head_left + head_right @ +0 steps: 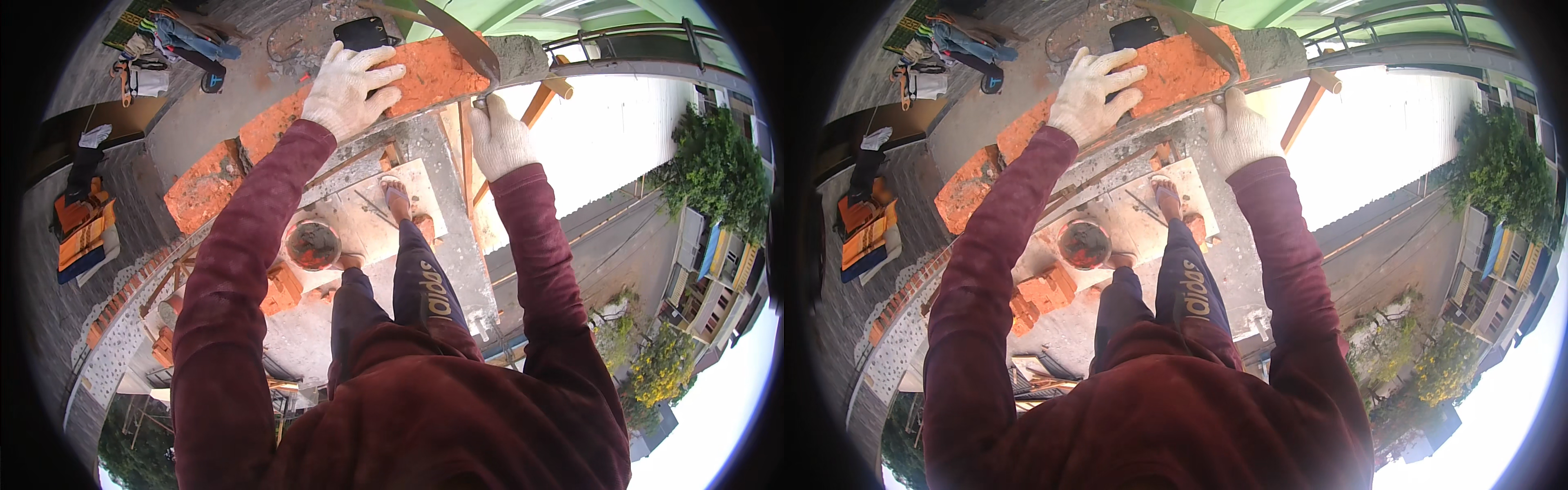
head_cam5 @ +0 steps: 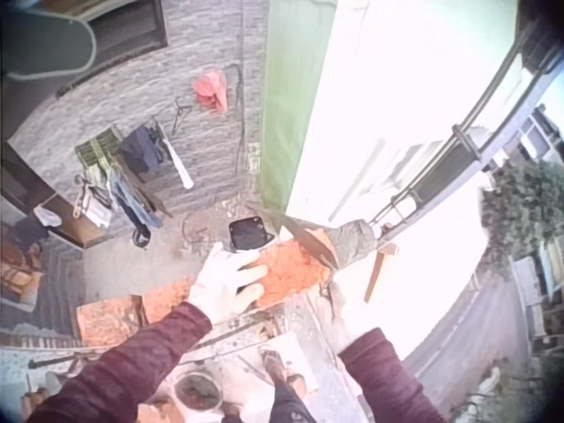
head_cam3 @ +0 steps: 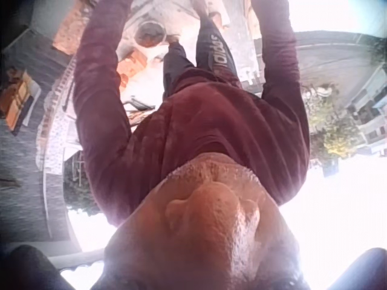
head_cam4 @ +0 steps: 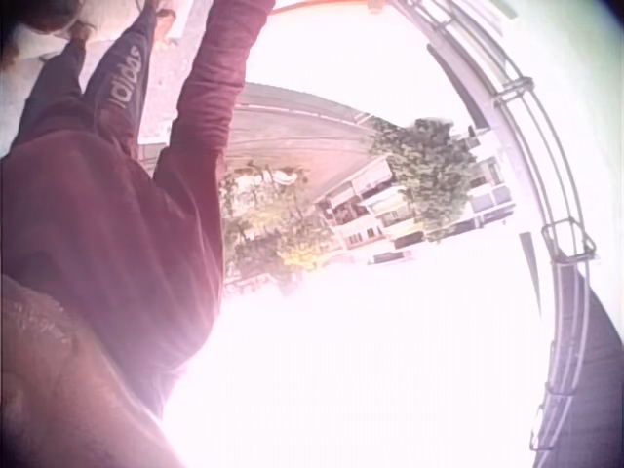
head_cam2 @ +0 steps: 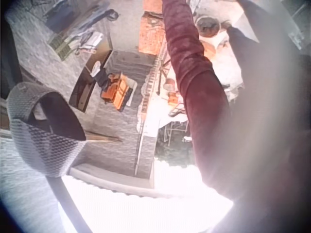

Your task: The person scoops mortar from a bucket using a trowel and applies it to red bricks on a low wall. They place each brick, tap it into position, and scrape off excess mortar, repeating the process along the wall.

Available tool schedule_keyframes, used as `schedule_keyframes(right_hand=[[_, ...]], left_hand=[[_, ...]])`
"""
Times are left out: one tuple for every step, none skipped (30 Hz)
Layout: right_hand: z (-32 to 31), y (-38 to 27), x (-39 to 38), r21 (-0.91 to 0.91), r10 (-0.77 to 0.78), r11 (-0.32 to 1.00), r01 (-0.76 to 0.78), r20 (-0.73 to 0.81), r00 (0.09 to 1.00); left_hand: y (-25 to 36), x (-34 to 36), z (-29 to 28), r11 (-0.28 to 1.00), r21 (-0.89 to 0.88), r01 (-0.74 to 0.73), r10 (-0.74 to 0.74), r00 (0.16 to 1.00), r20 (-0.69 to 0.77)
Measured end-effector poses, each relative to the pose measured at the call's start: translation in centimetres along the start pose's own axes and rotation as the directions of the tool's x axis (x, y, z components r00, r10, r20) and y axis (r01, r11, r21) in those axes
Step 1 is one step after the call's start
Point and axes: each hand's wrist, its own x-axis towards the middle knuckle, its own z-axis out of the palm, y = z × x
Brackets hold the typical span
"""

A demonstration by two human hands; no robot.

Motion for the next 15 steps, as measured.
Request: schedule_keyframes(right_hand=[[0.4, 0.1, 0.2, 0.075, -0.026, 0.997, 0.029, -0.044, 0.999], [0.1, -0.5, 0.3, 0.102, -0.063, 0.992, 0.071, -0.079, 0.995], [0.1, -1.3, -0.5, 0.132, -0.085, 0.986, 0.1, -0.114, 0.99], [0.3, -2.2, -1.0, 0.133, -0.106, 0.983, 0.124, -0.131, 0.986], [0.6, -3.0, -1.8, 0.126, -0.12, 0.982, 0.139, -0.149, 0.982], [0.8, -3.6, -2.0, 0.122, -0.141, 0.979, 0.162, -0.167, 0.976], [1.4, -3.5, -1.6, 0.107, -0.11, 0.987, 0.122, -0.111, 0.988], [2.1, -3.5, -0.7, 0.095, -0.08, 0.992, 0.085, -0.056, 0.995], [2.4, -3.6, -0.3, 0.081, -0.049, 0.996, 0.049, 0.0, 0.999], [2.1, -3.6, -1.1, 0.164, -0.077, 0.983, 0.077, -0.01, 0.997], [2.1, -4.1, -1.4, 0.145, -0.076, 0.986, 0.078, -0.019, 0.997], [2.2, -4.5, -1.7, 0.126, -0.077, 0.989, 0.079, -0.027, 0.997], [2.5, -4.8, -1.9, 0.106, -0.079, 0.991, 0.082, -0.034, 0.996], [2.8, -4.2, -1.1, 0.068, 0.011, 0.998, -0.017, 0.089, 0.996], [2.6, -4.1, -1.1, 0.123, -0.033, 0.992, 0.026, 0.056, 0.998]], left_hand=[[0.1, -0.1, 0.0, 1.0, -0.008, 0.007, -0.007, 1.0, 0.019], [0.1, 0.1, 0.0, 1.0, -0.008, 0.02, -0.02, 0.999, 0.029], [0.0, 0.1, 0.0, 1.0, 0.001, 0.015, -0.015, 1.0, 0.016], [-0.2, 0.1, -0.1, 1.0, 0.01, 0.009, -0.01, 1.0, 0.003], [-0.1, 0.0, 0.1, 1.0, 0.008, 0.0, 0.0, 1.0, -0.008], [-0.2, -0.1, 0.1, 1.0, -0.017, -0.005, 0.005, 1.0, -0.015], [-0.2, 0.0, 0.2, 1.0, -0.009, -0.009, 0.008, 1.0, -0.017], [-0.4, 0.2, 0.0, 1.0, 0.003, -0.011, 0.011, 1.0, -0.018], [-0.4, 0.4, -0.1, 1.0, 0.015, -0.013, 0.013, 1.0, -0.019], [-0.2, 0.0, 0.5, 0.999, 0.04, -0.021, 0.022, 0.999, -0.029], [-0.2, -0.1, 0.5, 0.999, 0.039, -0.023, 0.025, 0.999, -0.032], [-0.3, -0.1, 0.3, 0.999, 0.038, -0.025, 0.026, 0.999, -0.036], [-0.4, -0.2, 0.3, 0.999, 0.037, -0.025, 0.026, 0.999, -0.039], [-0.4, -0.1, 0.3, 0.999, 0.027, -0.034, 0.035, 0.999, -0.039], [-0.6, -0.1, 0.3, 0.999, 0.026, -0.037, 0.038, 0.998, -0.047]])
